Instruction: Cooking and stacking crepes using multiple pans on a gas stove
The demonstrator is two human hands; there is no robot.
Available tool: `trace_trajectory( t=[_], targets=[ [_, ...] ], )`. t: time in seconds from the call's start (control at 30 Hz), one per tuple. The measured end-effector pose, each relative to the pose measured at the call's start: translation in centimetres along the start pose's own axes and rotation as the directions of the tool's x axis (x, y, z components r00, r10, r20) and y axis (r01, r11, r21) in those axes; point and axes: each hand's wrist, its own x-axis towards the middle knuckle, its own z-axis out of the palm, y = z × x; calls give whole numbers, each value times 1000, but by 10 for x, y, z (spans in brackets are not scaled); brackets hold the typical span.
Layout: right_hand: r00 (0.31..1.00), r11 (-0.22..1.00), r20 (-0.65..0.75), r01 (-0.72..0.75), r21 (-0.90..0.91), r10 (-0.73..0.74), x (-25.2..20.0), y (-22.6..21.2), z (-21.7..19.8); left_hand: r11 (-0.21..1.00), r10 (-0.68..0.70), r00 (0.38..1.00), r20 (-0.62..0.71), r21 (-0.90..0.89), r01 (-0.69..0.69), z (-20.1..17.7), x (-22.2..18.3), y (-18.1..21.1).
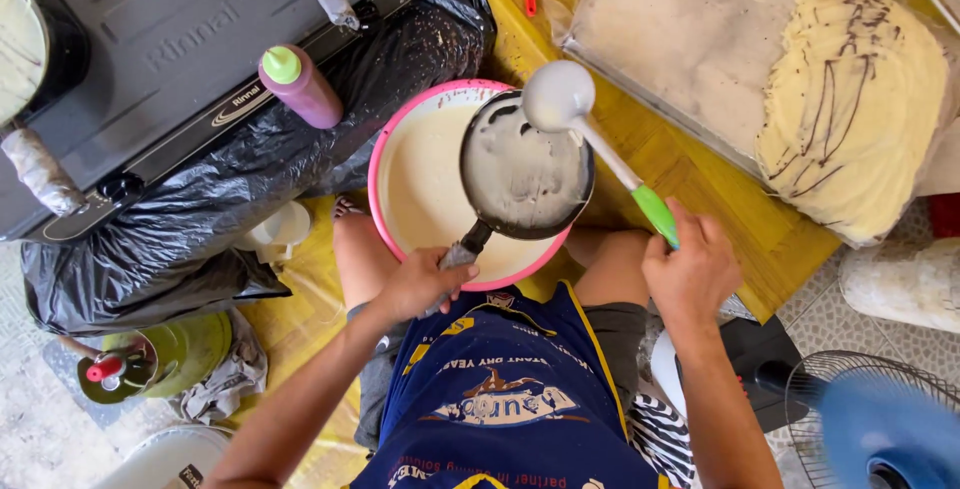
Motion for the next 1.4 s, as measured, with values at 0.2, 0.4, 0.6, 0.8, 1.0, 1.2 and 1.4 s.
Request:
trace_trajectory(
  t=[0.2,0.4,0.6,0.8,1.0,1.2,1.4],
  targets=[
    [982,975,-102,141,-172,-160,8,-12,-35,926,137,989,51,-360,-110,33,17,-56],
    [953,947,-173,204,-249,-250,24,-24,-44,867,220,972,85,-473,-155,57,21,-64],
    [948,949,-183,215,-232,-260,27,-34,-41,844,256,960,116,-510,-163,58,19,-64],
    [941,957,-200,245,-156,-274,29,-38,-44,848,277,952,128,-498,-180,52,15,-60],
    [951,954,-98,286,-93,-295,21,-33,-84,906,235,963,129,-389,-169,29,5,-36],
    [968,970,-76,235,-56,-239,23,-25,-79,944,177,970,164,-307,-121,18,-4,-20],
    [977,982,-100,187,0,-186,30,-26,-58,964,160,968,191,-239,-113,13,-12,-20]
  ],
)
